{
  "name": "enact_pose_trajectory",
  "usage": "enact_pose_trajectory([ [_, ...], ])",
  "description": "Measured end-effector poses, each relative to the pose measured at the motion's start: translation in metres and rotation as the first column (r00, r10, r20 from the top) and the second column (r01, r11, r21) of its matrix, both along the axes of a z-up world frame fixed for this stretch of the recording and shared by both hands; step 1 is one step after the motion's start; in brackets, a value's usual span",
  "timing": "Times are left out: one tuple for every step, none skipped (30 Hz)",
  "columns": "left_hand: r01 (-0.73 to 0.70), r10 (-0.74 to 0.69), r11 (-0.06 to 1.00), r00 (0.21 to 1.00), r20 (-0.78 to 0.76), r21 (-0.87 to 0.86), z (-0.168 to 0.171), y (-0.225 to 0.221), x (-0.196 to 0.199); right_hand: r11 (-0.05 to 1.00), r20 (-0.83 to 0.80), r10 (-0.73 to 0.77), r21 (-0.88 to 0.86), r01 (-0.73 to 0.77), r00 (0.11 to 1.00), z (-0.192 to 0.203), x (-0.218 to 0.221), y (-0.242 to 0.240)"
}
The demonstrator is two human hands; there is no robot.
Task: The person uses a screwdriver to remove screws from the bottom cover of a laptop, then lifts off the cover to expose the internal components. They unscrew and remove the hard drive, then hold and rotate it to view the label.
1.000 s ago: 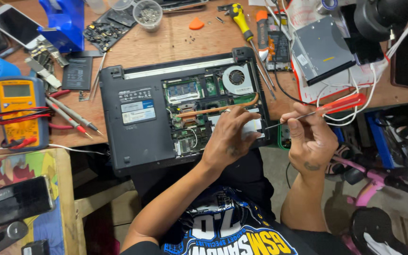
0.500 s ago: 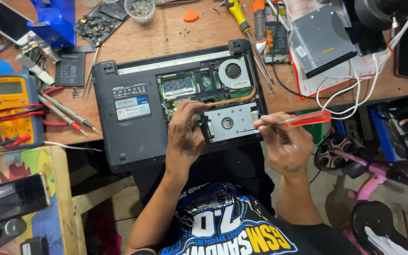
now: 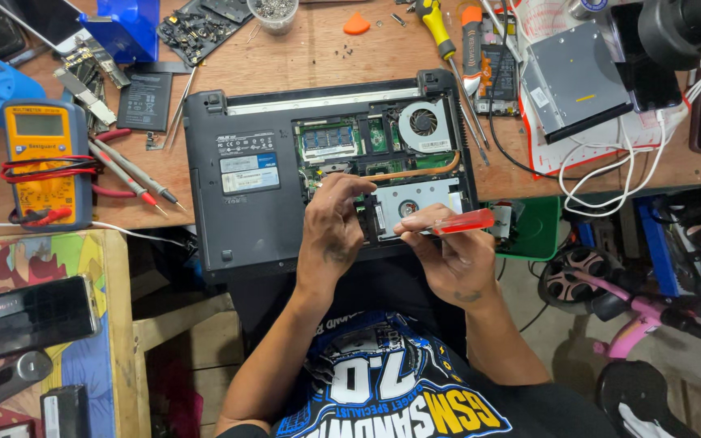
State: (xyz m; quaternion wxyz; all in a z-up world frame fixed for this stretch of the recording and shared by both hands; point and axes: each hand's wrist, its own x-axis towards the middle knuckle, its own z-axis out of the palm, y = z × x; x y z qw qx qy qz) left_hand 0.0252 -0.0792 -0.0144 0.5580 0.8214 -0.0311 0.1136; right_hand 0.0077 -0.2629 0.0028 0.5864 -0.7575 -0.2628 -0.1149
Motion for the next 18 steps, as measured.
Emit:
enact_pose_trajectory([
  [0.003, -0.003, 1.000, 1.000, -0.003, -0.021, 0.000, 0.000, -0.001, 1.000, 0.001, 0.003, -0.007, -0.003, 1.000, 0.000, 0.000, 0.001],
  [0.006, -0.006, 0.999, 1.000, -0.004, -0.043, 0.001, 0.000, -0.001, 1.000, 0.004, 0.006, -0.014, -0.006, 1.000, 0.001, 0.001, 0.002],
  [0.008, -0.009, 0.998, 1.000, -0.005, -0.064, 0.002, 0.000, -0.001, 1.000, 0.004, 0.007, -0.022, -0.007, 1.000, 0.002, 0.002, 0.002],
  [0.004, -0.004, 0.999, 1.000, 0.003, -0.053, 0.003, 0.000, -0.001, 1.000, 0.003, 0.008, -0.029, -0.008, 1.000, 0.002, 0.002, 0.002],
  [0.000, 0.000, 0.999, 1.000, 0.010, -0.042, 0.004, 0.001, -0.001, 0.999, 0.002, 0.009, -0.036, -0.009, 1.000, 0.003, 0.003, 0.002],
  [-0.004, 0.004, 1.000, 1.000, 0.016, -0.031, 0.006, 0.002, -0.002, 0.999, 0.001, 0.003, -0.042, -0.003, 1.000, 0.004, 0.003, 0.003],
  [-0.003, 0.004, 0.999, 1.000, 0.027, -0.032, 0.008, 0.003, -0.002, 0.999, 0.000, -0.002, -0.049, 0.002, 1.000, 0.004, 0.002, 0.003],
  [-0.002, 0.003, 0.999, 0.999, 0.037, -0.034, 0.010, 0.003, -0.001, 0.998, -0.001, -0.009, -0.055, 0.009, 1.000, 0.005, 0.002, 0.003],
  [-0.001, 0.002, 0.999, 0.999, 0.047, -0.035, 0.012, 0.004, -0.002, 0.999, 0.003, -0.006, -0.050, 0.006, 1.000, 0.005, 0.002, 0.004],
  [0.002, 0.000, 0.999, 0.998, 0.055, -0.041, 0.014, 0.004, -0.002, 0.999, 0.007, -0.003, -0.046, 0.003, 1.000, 0.006, 0.002, 0.004],
  [0.005, -0.002, 0.999, 0.998, 0.064, -0.047, 0.017, 0.004, -0.003, 0.999, 0.012, 0.000, -0.042, 0.001, 1.000, 0.006, 0.003, 0.005],
  [0.007, -0.003, 0.999, 0.997, 0.073, -0.053, 0.020, 0.005, -0.004, 0.999, 0.011, -0.001, -0.051, 0.001, 1.000, 0.007, 0.002, 0.005],
  [0.013, -0.009, 0.999, 0.996, 0.084, -0.051, 0.022, 0.005, -0.005, 0.998, 0.011, -0.002, -0.059, 0.002, 1.000, 0.009, 0.001, 0.006],
  [0.018, -0.013, 0.999, 0.995, 0.096, -0.049, 0.025, 0.006, -0.006, 0.998, 0.010, 0.000, -0.068, 0.001, 1.000, 0.010, 0.001, 0.006],
  [0.023, -0.018, 0.999, 0.994, 0.108, -0.047, 0.028, 0.007, -0.007, 0.997, 0.017, -0.003, -0.077, 0.005, 1.000, 0.011, 0.001, 0.007],
  [0.031, -0.025, 0.998, 0.994, 0.103, -0.061, 0.031, 0.007, -0.008, 0.996, 0.025, -0.006, -0.087, 0.008, 1.000, 0.011, 0.001, 0.007],
  [0.039, -0.032, 0.996, 0.995, 0.097, -0.075, 0.034, 0.007, -0.009, 0.995, 0.032, -0.009, -0.096, 0.012, 0.999, 0.012, 0.000, 0.007],
  [0.048, -0.040, 0.995, 0.995, 0.092, -0.089, 0.036, 0.008, -0.011, 0.993, 0.039, -0.027, -0.110, 0.031, 0.999, 0.011, 0.000, 0.008],
])
